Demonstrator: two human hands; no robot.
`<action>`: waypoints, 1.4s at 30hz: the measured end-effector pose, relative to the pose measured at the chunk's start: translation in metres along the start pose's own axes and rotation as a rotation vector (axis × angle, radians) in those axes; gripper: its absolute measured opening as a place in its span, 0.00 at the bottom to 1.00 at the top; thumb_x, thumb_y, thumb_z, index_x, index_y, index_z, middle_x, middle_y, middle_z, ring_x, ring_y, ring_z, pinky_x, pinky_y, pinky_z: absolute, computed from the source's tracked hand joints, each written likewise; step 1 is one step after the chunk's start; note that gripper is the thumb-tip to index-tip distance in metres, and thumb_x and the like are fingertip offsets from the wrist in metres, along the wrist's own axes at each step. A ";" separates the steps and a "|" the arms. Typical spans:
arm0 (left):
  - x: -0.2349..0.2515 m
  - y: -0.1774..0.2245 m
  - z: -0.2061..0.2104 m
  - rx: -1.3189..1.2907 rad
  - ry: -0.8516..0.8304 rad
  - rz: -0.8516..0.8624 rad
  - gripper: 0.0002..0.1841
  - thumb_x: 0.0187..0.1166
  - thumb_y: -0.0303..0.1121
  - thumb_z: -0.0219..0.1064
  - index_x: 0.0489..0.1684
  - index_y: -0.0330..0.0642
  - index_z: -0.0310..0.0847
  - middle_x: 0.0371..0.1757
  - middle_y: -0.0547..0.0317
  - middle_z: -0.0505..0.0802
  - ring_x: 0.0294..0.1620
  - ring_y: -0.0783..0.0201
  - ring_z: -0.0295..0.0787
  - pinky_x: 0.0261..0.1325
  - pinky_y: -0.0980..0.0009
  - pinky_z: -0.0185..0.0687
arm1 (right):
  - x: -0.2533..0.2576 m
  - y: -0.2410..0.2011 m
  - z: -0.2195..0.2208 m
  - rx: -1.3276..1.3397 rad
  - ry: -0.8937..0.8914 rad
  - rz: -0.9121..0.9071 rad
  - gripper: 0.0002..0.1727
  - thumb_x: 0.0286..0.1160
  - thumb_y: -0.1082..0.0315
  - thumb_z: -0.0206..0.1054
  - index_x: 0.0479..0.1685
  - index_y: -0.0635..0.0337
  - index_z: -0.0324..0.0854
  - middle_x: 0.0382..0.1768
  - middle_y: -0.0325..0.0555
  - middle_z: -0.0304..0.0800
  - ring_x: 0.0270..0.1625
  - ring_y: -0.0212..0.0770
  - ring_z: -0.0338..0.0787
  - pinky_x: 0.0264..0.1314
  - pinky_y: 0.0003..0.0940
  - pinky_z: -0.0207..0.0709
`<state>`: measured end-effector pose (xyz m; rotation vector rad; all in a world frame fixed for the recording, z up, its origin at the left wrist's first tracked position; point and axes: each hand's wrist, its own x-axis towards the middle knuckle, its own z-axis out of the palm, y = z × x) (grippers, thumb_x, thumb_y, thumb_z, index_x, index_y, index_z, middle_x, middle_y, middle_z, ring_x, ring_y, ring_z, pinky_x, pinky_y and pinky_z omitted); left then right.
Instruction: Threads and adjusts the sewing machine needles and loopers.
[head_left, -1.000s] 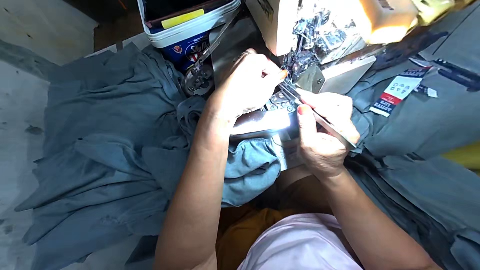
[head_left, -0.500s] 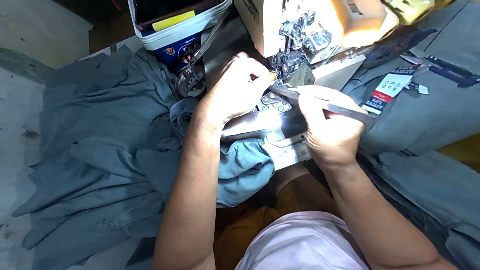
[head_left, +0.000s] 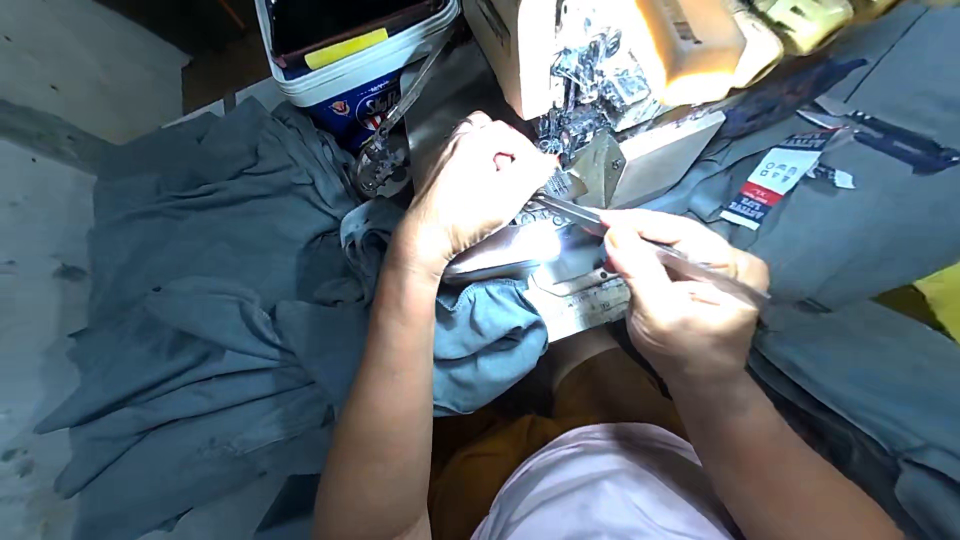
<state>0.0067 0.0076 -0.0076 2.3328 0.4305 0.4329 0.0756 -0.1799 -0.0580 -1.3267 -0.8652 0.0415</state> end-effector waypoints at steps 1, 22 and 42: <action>0.001 0.000 0.003 0.072 0.009 0.021 0.17 0.79 0.48 0.66 0.35 0.42 0.90 0.42 0.58 0.86 0.45 0.68 0.80 0.51 0.66 0.72 | 0.000 0.000 0.004 -0.005 -0.003 0.007 0.08 0.76 0.78 0.66 0.47 0.67 0.89 0.43 0.30 0.95 0.42 0.18 0.90 0.48 0.15 0.86; -0.003 -0.004 0.006 -0.102 0.060 0.082 0.10 0.82 0.33 0.66 0.32 0.39 0.87 0.39 0.63 0.84 0.41 0.81 0.77 0.46 0.84 0.70 | 0.013 0.004 0.014 -0.028 0.016 0.009 0.07 0.76 0.77 0.68 0.48 0.70 0.88 0.38 0.32 0.93 0.35 0.18 0.89 0.41 0.16 0.86; -0.041 -0.019 0.008 -0.590 0.279 0.276 0.07 0.89 0.23 0.51 0.46 0.47 0.70 0.42 0.69 0.92 0.47 0.73 0.91 0.57 0.72 0.88 | -0.003 0.011 -0.074 -0.137 0.023 -0.438 0.14 0.94 0.54 0.51 0.50 0.39 0.85 0.49 0.24 0.94 0.61 0.35 0.92 0.74 0.44 0.83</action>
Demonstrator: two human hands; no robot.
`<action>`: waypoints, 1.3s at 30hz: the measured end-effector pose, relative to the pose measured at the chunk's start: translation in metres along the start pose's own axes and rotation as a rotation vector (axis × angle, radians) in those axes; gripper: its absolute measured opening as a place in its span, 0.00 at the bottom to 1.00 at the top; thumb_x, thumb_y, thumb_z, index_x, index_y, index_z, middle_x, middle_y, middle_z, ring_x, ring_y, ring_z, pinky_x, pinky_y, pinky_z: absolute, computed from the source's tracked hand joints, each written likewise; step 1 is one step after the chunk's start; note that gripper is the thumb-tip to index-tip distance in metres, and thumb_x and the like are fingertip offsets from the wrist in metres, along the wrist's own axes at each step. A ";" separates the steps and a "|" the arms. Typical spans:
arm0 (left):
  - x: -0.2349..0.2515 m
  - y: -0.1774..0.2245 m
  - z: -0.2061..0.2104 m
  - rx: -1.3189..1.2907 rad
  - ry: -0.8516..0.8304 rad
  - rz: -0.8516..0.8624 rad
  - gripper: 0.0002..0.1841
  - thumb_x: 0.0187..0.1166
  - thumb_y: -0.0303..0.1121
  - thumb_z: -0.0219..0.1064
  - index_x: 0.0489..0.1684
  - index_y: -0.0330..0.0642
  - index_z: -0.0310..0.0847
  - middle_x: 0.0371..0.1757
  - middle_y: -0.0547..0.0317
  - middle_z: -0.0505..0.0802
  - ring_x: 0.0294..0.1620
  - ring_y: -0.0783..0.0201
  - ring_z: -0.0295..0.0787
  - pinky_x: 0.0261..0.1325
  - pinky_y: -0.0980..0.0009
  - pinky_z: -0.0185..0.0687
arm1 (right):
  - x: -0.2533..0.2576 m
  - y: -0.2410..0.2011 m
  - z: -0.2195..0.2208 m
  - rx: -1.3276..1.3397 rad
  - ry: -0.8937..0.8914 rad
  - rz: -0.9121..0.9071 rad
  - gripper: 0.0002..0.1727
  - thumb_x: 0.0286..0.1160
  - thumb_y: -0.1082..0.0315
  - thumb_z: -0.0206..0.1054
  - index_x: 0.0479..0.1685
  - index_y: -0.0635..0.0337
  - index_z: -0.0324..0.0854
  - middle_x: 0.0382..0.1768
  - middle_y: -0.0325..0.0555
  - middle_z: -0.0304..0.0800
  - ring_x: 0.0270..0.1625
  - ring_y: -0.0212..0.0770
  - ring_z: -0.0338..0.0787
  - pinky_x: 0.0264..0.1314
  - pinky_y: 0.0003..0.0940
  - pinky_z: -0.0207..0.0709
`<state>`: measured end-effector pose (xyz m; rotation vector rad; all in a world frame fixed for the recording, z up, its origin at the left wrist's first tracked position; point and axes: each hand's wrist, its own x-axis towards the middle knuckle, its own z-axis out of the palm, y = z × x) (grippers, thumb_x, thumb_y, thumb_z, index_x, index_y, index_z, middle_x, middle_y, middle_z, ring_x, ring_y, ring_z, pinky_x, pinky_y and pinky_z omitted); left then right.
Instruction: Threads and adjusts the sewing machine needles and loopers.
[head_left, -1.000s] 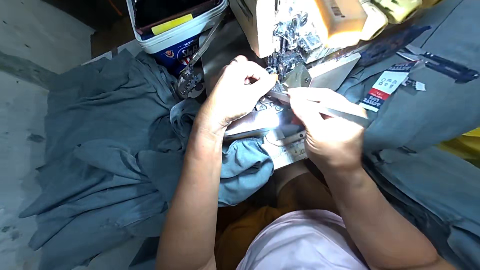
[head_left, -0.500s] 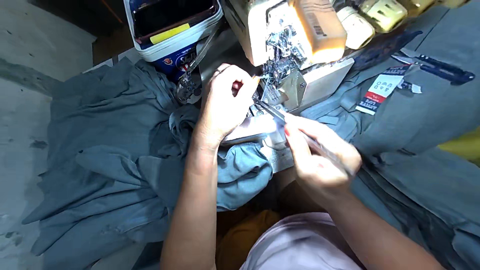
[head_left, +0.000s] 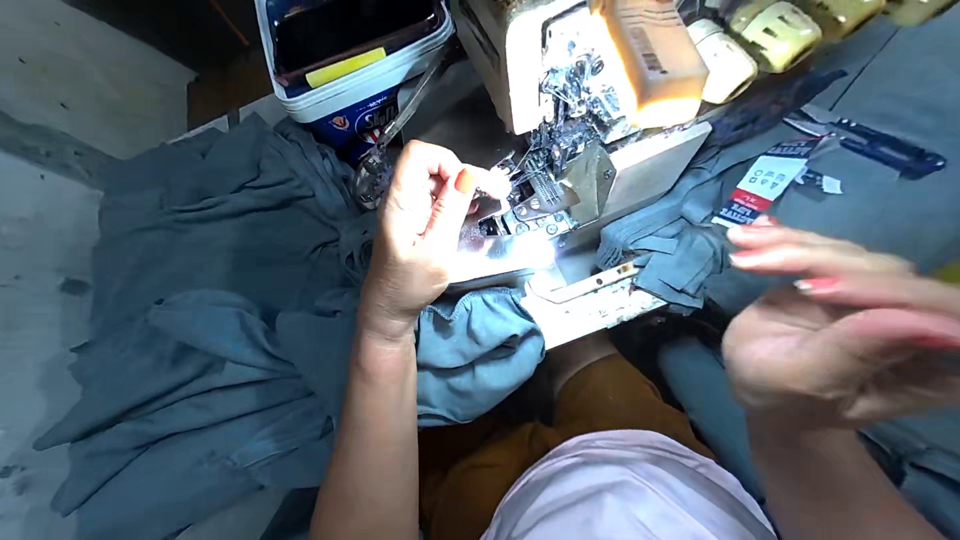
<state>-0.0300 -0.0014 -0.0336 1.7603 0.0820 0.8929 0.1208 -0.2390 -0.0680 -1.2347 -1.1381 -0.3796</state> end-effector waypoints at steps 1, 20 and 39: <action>0.000 0.006 0.003 0.109 -0.013 -0.027 0.05 0.89 0.23 0.52 0.46 0.43 0.70 0.38 0.68 0.89 0.40 0.77 0.88 0.49 0.79 0.86 | 0.001 0.008 -0.011 -0.027 0.026 0.023 0.14 0.94 0.54 0.50 0.49 0.38 0.84 0.42 0.22 0.92 0.53 0.32 0.93 0.68 0.43 0.85; -0.004 0.057 0.020 1.015 -0.207 -0.296 0.11 0.79 0.29 0.67 0.33 0.26 0.85 0.23 0.45 0.83 0.25 0.56 0.78 0.32 0.56 0.70 | 0.079 0.141 -0.139 -1.044 -0.627 0.442 0.19 0.88 0.71 0.55 0.69 0.69 0.83 0.59 0.82 0.84 0.67 0.87 0.78 0.61 0.83 0.66; -0.031 0.035 -0.021 0.600 -0.168 -0.215 0.07 0.82 0.30 0.60 0.40 0.41 0.84 0.44 0.63 0.86 0.46 0.78 0.82 0.51 0.82 0.78 | 0.070 0.113 -0.153 -0.560 -0.095 0.670 0.23 0.94 0.50 0.48 0.67 0.58 0.74 0.42 0.35 0.80 0.36 0.24 0.82 0.43 0.25 0.81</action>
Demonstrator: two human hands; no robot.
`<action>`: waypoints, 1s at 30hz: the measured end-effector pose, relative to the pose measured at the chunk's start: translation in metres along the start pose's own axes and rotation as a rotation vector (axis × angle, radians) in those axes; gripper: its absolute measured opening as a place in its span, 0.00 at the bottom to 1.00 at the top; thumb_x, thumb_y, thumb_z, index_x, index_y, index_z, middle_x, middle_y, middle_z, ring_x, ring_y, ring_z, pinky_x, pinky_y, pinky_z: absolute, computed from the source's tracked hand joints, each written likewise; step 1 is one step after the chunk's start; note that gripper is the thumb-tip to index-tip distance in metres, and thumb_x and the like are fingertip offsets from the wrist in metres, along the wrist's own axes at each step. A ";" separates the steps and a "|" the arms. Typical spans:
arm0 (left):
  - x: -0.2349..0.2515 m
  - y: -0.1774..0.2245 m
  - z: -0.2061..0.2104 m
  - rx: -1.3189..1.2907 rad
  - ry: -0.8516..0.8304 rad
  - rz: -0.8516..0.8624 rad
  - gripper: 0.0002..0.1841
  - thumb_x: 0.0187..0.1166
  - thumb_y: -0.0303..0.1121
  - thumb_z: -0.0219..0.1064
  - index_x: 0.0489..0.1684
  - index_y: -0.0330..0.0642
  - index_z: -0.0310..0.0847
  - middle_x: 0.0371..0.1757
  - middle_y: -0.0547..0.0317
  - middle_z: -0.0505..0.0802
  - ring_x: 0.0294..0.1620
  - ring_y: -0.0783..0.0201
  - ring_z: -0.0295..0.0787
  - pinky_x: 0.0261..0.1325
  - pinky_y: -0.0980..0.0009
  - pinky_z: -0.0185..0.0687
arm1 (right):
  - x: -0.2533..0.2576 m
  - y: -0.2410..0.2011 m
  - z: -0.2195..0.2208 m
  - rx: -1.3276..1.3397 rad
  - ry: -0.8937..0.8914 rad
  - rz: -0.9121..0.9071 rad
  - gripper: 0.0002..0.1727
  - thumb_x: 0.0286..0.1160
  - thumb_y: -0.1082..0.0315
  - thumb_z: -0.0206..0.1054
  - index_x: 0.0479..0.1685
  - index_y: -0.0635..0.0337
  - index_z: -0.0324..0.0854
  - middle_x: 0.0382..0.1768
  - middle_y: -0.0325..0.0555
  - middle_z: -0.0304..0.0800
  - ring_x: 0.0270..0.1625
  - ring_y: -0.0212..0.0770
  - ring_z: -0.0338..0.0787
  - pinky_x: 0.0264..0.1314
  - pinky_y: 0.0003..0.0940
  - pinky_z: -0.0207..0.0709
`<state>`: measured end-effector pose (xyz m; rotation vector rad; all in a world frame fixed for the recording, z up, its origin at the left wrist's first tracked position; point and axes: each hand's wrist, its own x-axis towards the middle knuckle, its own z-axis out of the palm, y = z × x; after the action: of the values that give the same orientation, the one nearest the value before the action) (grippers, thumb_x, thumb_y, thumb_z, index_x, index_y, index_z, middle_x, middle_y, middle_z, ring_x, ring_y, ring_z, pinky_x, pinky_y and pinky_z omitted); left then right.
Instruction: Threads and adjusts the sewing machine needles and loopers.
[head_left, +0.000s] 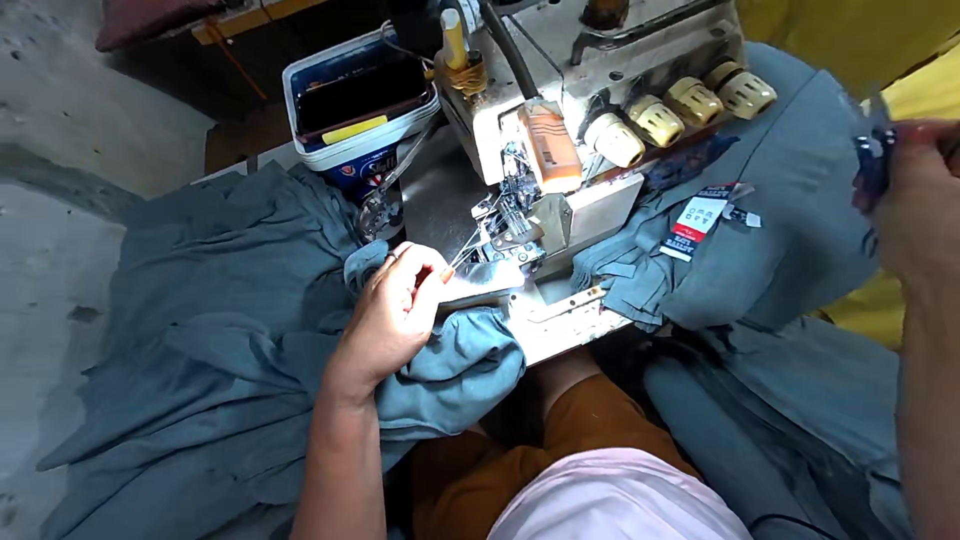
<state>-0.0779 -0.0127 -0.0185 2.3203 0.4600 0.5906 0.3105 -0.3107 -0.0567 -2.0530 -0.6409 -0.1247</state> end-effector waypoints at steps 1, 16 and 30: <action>-0.001 -0.006 0.000 -0.064 -0.004 0.023 0.07 0.83 0.30 0.59 0.41 0.42 0.84 0.45 0.65 0.87 0.47 0.79 0.83 0.52 0.82 0.79 | -0.017 -0.020 0.005 0.186 -0.032 0.056 0.19 0.93 0.50 0.50 0.65 0.52 0.74 0.36 0.24 0.76 0.29 0.17 0.79 0.34 0.17 0.78; -0.046 -0.012 -0.030 -0.231 0.021 0.081 0.11 0.89 0.37 0.57 0.39 0.48 0.85 0.42 0.77 0.92 0.48 0.86 0.87 0.57 0.85 0.82 | -0.118 -0.143 0.103 0.103 -0.369 -0.586 0.23 0.78 0.56 0.67 0.63 0.64 0.89 0.30 0.36 0.86 0.28 0.19 0.75 0.31 0.12 0.68; -0.114 -0.106 -0.122 0.302 0.086 -0.335 0.17 0.87 0.42 0.54 0.44 0.37 0.82 0.41 0.62 0.91 0.41 0.80 0.87 0.46 0.77 0.83 | -0.121 -0.109 0.060 -0.010 -0.390 -0.397 0.26 0.83 0.57 0.62 0.61 0.75 0.85 0.35 0.51 0.89 0.32 0.26 0.77 0.39 0.18 0.72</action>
<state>-0.2549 0.0728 -0.0443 2.4252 1.0154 0.4836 0.1436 -0.2640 -0.0464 -1.9498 -1.2890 0.0473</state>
